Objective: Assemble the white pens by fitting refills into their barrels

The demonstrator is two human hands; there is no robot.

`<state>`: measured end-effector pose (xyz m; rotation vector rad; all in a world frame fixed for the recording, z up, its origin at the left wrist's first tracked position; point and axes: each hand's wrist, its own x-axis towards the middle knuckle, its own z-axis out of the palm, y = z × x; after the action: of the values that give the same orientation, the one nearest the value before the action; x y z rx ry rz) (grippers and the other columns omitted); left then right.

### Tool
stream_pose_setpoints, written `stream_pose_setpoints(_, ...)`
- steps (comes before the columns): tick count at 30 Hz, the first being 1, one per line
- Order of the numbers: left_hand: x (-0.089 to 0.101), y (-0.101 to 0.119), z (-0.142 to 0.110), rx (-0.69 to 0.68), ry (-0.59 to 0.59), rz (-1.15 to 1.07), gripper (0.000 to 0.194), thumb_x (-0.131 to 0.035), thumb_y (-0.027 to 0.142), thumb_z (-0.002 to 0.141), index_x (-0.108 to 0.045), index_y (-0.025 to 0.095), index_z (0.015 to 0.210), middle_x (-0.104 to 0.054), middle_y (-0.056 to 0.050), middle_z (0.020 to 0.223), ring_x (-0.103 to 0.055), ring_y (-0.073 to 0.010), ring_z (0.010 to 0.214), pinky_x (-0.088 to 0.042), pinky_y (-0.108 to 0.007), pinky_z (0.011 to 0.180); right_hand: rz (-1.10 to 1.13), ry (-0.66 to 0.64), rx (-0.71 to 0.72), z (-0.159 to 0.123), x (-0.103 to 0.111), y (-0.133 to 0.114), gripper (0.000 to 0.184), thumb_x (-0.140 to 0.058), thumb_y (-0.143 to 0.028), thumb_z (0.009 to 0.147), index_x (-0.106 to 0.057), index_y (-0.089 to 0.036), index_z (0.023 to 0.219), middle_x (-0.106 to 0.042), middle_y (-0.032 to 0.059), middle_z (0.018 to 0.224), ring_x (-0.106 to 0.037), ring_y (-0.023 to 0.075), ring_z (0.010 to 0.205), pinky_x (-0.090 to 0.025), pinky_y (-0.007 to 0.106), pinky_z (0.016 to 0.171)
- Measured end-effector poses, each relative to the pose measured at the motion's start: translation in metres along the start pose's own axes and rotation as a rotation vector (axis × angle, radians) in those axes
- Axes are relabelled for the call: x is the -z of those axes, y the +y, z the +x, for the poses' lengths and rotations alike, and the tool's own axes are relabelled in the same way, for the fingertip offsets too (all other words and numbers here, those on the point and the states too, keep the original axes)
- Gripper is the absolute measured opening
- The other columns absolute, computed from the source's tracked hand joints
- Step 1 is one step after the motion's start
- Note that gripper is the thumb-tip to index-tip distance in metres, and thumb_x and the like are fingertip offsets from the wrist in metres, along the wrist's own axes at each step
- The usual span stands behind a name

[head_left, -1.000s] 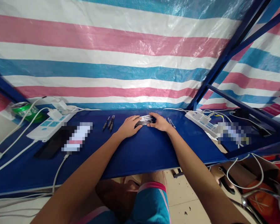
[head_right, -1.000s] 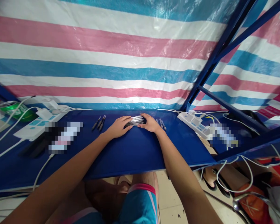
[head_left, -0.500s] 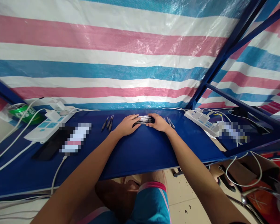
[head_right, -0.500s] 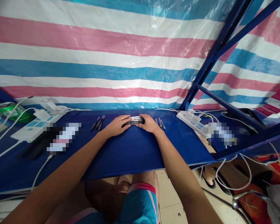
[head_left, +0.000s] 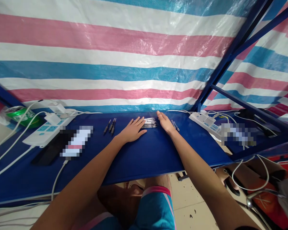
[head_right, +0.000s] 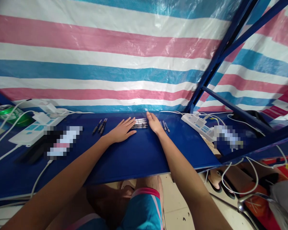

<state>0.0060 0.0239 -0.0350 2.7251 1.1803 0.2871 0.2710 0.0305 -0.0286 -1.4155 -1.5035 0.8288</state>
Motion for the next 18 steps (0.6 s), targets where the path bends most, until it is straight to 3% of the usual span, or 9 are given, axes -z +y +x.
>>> stream_pose_setpoints(6,0.001,0.003,-0.002,-0.001,0.007,-0.023,0.077,-0.028,0.070,0.109,-0.021,0.031,0.175,-0.017,-0.003,0.181,-0.010,-0.0306,0.169,-0.011,-0.057,0.136,0.130,-0.077,0.001,0.003,-0.019,-0.001,0.079,-0.043,-0.081,0.101,-0.055,-0.028,0.159,-0.049,0.0032,0.169,-0.040,0.0268,0.161,-0.023,0.048,0.136)
stream_pose_setpoints(14,0.004,0.010,-0.003,0.021,0.009,-0.032,0.079,-0.029,0.071,0.108,-0.023,0.030,0.175,-0.019,-0.004,0.181,-0.011,-0.0321,0.169,-0.011,-0.058,0.136,0.155,-0.119,-0.002,0.005,-0.026,0.001,0.085,-0.041,-0.084,0.100,-0.050,-0.028,0.163,-0.045,0.0031,0.171,-0.038,0.0268,0.162,-0.025,0.048,0.135)
stream_pose_setpoints(18,0.004,0.011,-0.003,0.018,0.008,-0.024,0.080,-0.028,0.072,0.108,-0.023,0.029,0.175,-0.018,-0.004,0.181,-0.011,-0.0319,0.169,-0.010,-0.058,0.136,0.066,-0.142,0.035,0.005,-0.027,0.007,0.088,-0.030,-0.085,0.102,-0.043,-0.026,0.167,-0.042,0.0052,0.173,-0.037,0.0271,0.162,-0.027,0.049,0.134)
